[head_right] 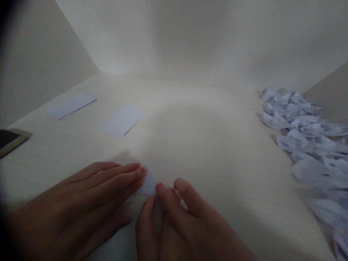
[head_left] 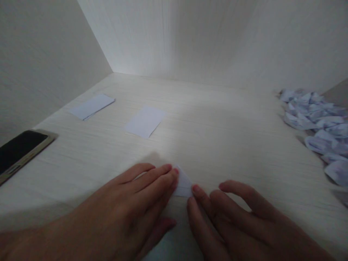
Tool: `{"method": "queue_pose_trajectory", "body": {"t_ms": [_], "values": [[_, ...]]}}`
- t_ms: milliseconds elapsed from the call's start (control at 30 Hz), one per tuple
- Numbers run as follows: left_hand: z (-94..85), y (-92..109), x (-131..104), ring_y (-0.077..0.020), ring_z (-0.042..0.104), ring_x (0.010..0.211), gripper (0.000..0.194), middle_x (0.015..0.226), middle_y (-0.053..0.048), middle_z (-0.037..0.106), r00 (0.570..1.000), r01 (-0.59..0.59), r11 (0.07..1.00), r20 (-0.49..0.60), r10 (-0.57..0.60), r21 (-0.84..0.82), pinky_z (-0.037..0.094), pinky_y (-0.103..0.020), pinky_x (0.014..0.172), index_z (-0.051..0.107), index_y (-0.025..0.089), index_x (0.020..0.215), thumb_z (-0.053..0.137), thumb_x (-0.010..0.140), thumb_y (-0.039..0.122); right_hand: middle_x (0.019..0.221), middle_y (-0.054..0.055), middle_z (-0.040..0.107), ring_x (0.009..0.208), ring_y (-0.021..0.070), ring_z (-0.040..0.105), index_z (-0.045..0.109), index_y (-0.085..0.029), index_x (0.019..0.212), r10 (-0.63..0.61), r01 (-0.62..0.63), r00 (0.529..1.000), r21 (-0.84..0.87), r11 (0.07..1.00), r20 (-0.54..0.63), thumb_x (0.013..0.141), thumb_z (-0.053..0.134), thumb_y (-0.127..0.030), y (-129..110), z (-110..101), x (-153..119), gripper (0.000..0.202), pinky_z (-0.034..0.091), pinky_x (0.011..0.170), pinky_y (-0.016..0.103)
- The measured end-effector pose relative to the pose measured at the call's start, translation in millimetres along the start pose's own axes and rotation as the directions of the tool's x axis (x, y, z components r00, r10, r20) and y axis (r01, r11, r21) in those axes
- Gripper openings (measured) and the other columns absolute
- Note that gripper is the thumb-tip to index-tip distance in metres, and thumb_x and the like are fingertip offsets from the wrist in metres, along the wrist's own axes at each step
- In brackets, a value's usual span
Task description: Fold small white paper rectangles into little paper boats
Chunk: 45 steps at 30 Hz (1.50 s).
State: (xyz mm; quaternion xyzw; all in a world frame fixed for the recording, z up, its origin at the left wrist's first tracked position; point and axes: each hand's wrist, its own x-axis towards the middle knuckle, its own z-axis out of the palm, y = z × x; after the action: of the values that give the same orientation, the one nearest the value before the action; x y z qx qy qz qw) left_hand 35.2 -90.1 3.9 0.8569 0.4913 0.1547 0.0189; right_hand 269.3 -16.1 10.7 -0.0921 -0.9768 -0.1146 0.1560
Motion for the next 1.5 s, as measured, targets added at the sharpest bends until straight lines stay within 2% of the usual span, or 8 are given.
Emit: {"method": "queue_pose_trajectory", "body": {"t_ms": [333,500,633,1133,1200,1300,1400,1500], "values": [[-18.2,-22.4,17.0,-0.0268,0.067,0.114,0.026,0.124,-0.016,0.071,0.973,-0.221,0.975,0.055,0.222,-0.038,0.053,-0.042,0.101,0.072,0.012,0.116,0.055,0.099,0.022,0.079,0.007,0.074,0.073,0.0236,0.064,0.070,-0.017,0.085,-0.011,-0.025,0.980,0.173,0.985,0.201,0.089,0.060,-0.026,9.3,-16.0,16.3,0.013,0.042,0.080,0.043],[-18.5,-31.1,55.4,-0.0166,0.072,0.077,0.014,0.090,-0.006,0.078,0.991,0.048,0.959,0.132,-0.011,-0.281,0.055,-0.027,0.073,0.080,0.018,0.086,0.068,0.091,0.021,0.072,0.009,0.073,0.074,0.0248,0.064,0.072,-0.014,0.086,-0.018,-0.015,0.977,0.152,0.988,0.213,0.089,0.060,-0.030,13.4,-13.2,16.0,0.021,0.040,0.083,0.042],[-21.3,-39.1,93.5,-0.0163,0.069,0.062,0.018,0.066,0.000,0.074,0.921,0.331,0.904,0.303,-0.246,-0.271,0.047,-0.024,0.058,0.080,0.018,0.079,0.088,0.064,0.020,0.070,0.008,0.072,0.073,0.0240,0.065,0.072,-0.013,0.086,-0.027,0.001,0.978,0.126,0.992,0.206,0.091,0.058,-0.031,16.4,-9.9,15.1,0.023,0.040,0.088,0.042],[-24.6,-38.3,102.7,-0.0189,0.060,0.039,0.026,0.049,-0.001,0.065,0.734,0.660,0.548,0.597,-0.324,-0.514,0.050,-0.029,0.044,0.069,0.018,0.053,0.090,0.042,0.010,0.079,0.011,0.075,0.084,0.0278,0.069,0.072,-0.015,0.091,0.033,-0.044,0.998,0.193,0.980,0.059,0.089,0.062,-0.024,31.1,2.4,13.5,0.014,0.045,0.089,0.047],[-22.9,-36.7,100.8,-0.0183,0.061,0.040,0.028,0.050,-0.002,0.065,0.766,0.642,0.467,0.536,-0.355,-0.608,0.050,-0.029,0.043,0.067,0.017,0.054,0.092,0.044,0.011,0.091,0.013,0.076,0.089,0.0283,0.070,0.070,-0.015,0.103,0.268,-0.231,0.962,0.366,0.901,-0.052,0.088,0.065,-0.025,35.9,9.7,14.0,0.019,0.049,0.086,0.046],[-8.8,-27.9,100.0,-0.0163,0.065,0.050,0.029,0.058,-0.002,0.065,0.821,0.486,0.334,0.291,-0.490,-0.808,0.055,-0.028,0.051,0.063,0.016,0.062,0.091,0.058,0.020,0.111,0.017,0.074,0.090,0.0252,0.072,0.061,-0.015,0.118,0.697,-0.422,0.715,0.768,0.481,-0.044,0.084,0.072,-0.033,43.6,19.7,16.5,0.040,0.056,0.077,0.040],[18.3,-12.2,102.9,-0.0106,0.066,0.062,0.034,0.068,0.003,0.063,0.747,0.216,0.239,0.003,-0.665,-0.947,0.059,-0.027,0.066,0.055,0.018,0.074,0.087,0.068,0.029,0.106,0.015,0.074,0.084,0.0228,0.074,0.056,-0.017,0.119,0.803,-0.370,0.572,0.926,0.074,0.164,0.074,0.080,-0.035,50.5,27.0,18.0,0.055,0.059,0.072,0.036],[42.0,2.3,108.6,-0.0080,0.064,0.063,0.042,0.072,0.006,0.060,0.672,0.041,0.189,-0.113,-0.732,-0.981,0.059,-0.024,0.066,0.050,0.019,0.079,0.086,0.068,0.038,0.089,0.007,0.075,0.073,0.0196,0.073,0.058,-0.018,0.111,0.809,-0.289,0.553,0.956,-0.038,0.200,0.070,0.081,-0.031,56.8,32.1,16.1,0.048,0.059,0.069,0.035]]}}
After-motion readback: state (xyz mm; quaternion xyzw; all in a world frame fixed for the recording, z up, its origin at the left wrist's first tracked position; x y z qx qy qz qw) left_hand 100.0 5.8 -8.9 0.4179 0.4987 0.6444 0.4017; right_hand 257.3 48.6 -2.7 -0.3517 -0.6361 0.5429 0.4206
